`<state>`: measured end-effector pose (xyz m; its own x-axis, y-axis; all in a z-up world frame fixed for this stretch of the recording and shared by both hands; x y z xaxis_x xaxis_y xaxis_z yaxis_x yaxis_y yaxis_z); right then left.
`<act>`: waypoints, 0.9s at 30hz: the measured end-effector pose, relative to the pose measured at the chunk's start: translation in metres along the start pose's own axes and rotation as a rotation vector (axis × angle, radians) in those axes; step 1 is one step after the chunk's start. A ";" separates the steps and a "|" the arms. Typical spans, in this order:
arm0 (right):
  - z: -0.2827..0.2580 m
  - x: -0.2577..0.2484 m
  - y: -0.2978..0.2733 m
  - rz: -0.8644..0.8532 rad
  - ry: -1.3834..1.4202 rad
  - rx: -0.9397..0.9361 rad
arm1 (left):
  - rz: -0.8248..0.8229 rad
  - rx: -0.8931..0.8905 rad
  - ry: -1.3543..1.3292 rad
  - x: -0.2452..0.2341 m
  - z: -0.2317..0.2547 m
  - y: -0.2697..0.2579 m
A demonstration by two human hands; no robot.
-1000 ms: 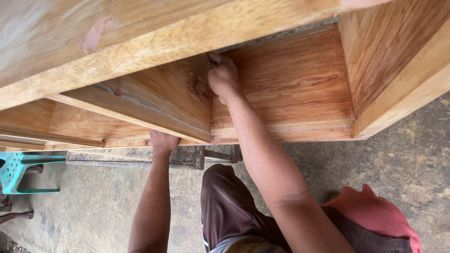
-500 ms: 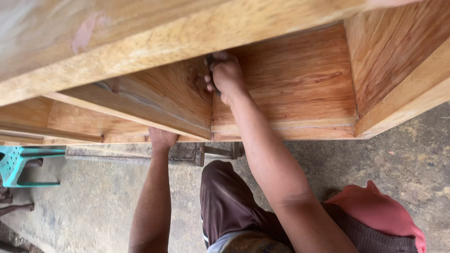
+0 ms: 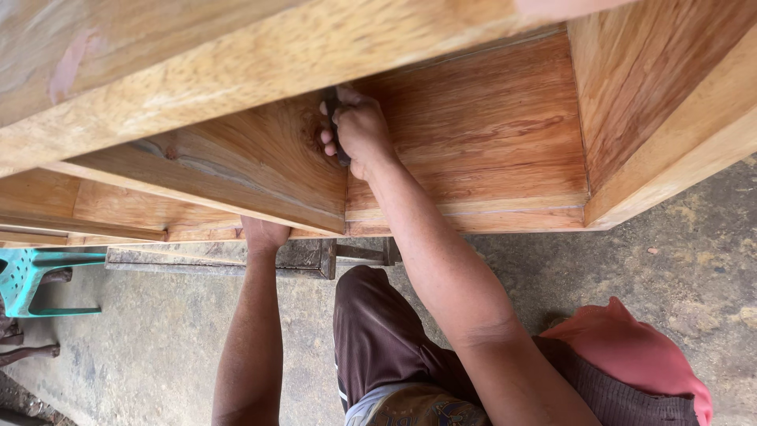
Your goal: The person uses a small metal tool to apply a paste-like filler from a small container into gaps and joints of a wooden cabinet. They repeatedly dip the tool into the container and spread the filler along the edges and corners of the cabinet interior.
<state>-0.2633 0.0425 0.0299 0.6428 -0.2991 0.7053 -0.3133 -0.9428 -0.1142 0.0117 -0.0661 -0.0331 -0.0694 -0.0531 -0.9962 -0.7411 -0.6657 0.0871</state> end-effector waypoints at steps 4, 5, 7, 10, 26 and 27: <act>0.003 -0.005 0.008 -0.014 0.039 -0.043 | -0.076 -0.040 0.070 0.003 0.003 0.005; 0.003 -0.006 0.009 -0.009 0.036 -0.055 | -0.140 -0.076 0.144 0.006 0.003 0.005; -0.001 -0.003 0.015 -0.014 0.024 -0.089 | -0.131 -0.088 0.190 0.003 0.002 0.007; -0.001 -0.003 0.017 -0.009 0.049 -0.048 | -0.064 -0.033 0.157 0.002 0.003 0.006; -0.018 -0.010 0.009 0.012 -0.069 -0.008 | -0.015 -0.023 0.112 0.005 -0.001 0.006; -0.019 -0.011 0.008 0.025 -0.116 -0.011 | -0.091 -0.082 0.073 0.011 -0.006 0.006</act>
<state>-0.2865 0.0409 0.0347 0.7109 -0.3385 0.6165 -0.3375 -0.9332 -0.1231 0.0109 -0.0753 -0.0438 0.0466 -0.0420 -0.9980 -0.6851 -0.7284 -0.0014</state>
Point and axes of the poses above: each hand's wrist, its own y-axis towards the middle knuckle, its own x-axis out of the palm, z = x × y, the point moved 4 cm from there along y, towards the middle knuckle, and after that the axes turned 13 degrees about -z, right-handed, at the moved point
